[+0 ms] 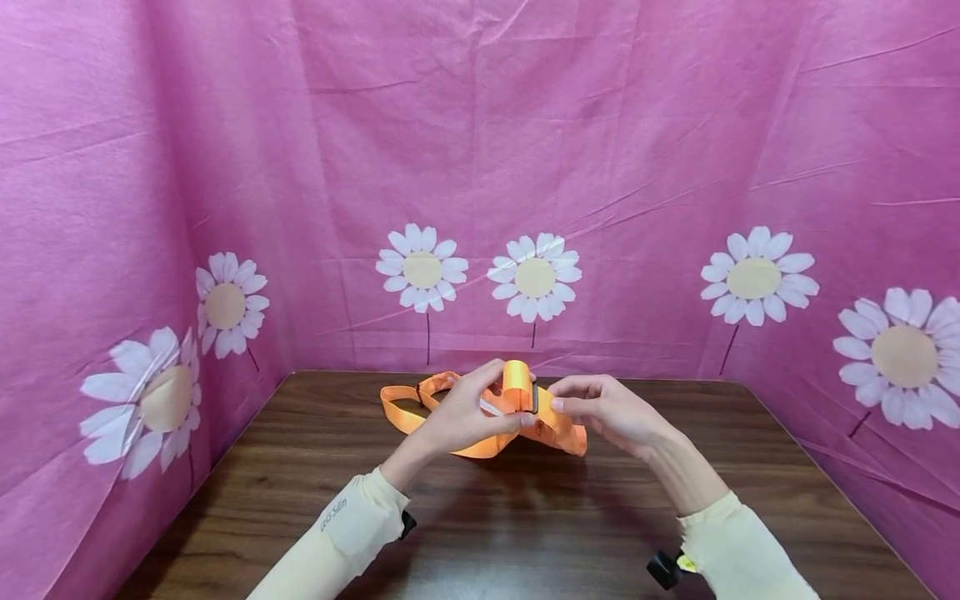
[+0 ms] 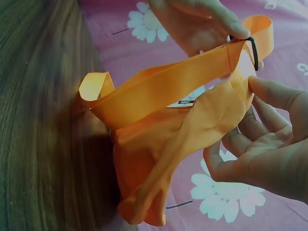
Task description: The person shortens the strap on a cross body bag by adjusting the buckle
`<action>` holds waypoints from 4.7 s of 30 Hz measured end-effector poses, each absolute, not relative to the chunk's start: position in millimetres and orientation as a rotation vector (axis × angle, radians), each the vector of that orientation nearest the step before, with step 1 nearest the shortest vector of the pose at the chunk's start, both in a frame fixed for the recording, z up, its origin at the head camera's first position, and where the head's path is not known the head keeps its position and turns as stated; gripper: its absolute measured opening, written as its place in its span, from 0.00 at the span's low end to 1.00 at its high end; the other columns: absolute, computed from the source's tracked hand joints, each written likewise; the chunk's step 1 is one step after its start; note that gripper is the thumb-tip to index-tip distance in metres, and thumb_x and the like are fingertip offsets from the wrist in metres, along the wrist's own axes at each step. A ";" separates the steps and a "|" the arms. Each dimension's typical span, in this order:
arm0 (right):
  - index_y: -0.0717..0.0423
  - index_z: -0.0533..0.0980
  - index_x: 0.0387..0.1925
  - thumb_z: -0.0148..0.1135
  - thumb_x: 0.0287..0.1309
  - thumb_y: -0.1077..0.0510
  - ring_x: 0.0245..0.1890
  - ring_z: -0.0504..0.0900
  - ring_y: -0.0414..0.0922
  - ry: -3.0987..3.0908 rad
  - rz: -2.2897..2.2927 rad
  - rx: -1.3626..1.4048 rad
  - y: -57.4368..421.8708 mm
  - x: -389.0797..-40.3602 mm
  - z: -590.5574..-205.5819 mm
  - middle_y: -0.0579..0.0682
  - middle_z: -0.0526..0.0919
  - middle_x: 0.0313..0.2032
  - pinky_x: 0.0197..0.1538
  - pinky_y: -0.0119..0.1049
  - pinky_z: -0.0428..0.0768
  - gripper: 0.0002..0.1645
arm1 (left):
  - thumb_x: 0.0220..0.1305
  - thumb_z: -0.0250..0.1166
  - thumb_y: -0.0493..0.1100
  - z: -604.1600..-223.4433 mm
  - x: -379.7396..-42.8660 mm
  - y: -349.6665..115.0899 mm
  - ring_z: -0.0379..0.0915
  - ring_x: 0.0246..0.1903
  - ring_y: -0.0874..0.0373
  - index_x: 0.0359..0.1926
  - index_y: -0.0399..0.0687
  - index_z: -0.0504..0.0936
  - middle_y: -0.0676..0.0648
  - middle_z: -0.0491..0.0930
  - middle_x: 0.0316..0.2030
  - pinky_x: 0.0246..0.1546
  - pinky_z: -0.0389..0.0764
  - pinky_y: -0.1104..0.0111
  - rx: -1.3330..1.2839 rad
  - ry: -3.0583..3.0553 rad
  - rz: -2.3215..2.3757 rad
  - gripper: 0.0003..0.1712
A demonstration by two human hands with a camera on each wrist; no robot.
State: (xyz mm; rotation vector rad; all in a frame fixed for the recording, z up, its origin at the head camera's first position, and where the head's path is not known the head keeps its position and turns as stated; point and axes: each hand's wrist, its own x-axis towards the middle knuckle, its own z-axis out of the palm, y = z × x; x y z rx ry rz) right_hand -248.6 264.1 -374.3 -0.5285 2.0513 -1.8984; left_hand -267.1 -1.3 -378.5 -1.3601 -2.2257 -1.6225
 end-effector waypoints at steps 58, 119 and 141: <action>0.63 0.84 0.46 0.75 0.59 0.56 0.40 0.83 0.52 2.266 -1.974 -0.528 251.8 -244.5 -373.5 0.60 0.86 0.39 0.49 0.46 0.80 0.17 | 0.59 0.78 0.46 -387.1 -275.7 2.7 0.79 0.45 0.57 0.59 0.56 0.77 0.55 0.80 0.49 0.46 0.82 0.53 -1.444 -2.182 -1.628 0.29; 0.56 0.83 0.40 0.62 0.66 0.67 0.34 0.82 0.44 2.005 -2.301 -0.308 292.8 -246.4 -353.2 0.48 0.85 0.36 0.41 0.33 0.78 0.07 | 0.58 0.79 0.51 -383.4 -319.3 -57.4 0.76 0.44 0.56 0.49 0.51 0.83 0.52 0.81 0.43 0.46 0.70 0.56 -1.188 -2.577 -0.469 0.21; 0.66 0.77 0.42 0.65 0.63 0.67 0.22 0.68 0.40 2.273 -1.953 -0.616 271.3 -229.2 -343.8 0.48 0.76 0.26 0.26 0.30 0.70 0.08 | 0.62 0.66 0.37 -383.2 -290.9 -20.4 0.75 0.36 0.60 0.49 0.48 0.81 0.54 0.81 0.42 0.45 0.75 0.58 -1.129 -2.372 -0.541 0.14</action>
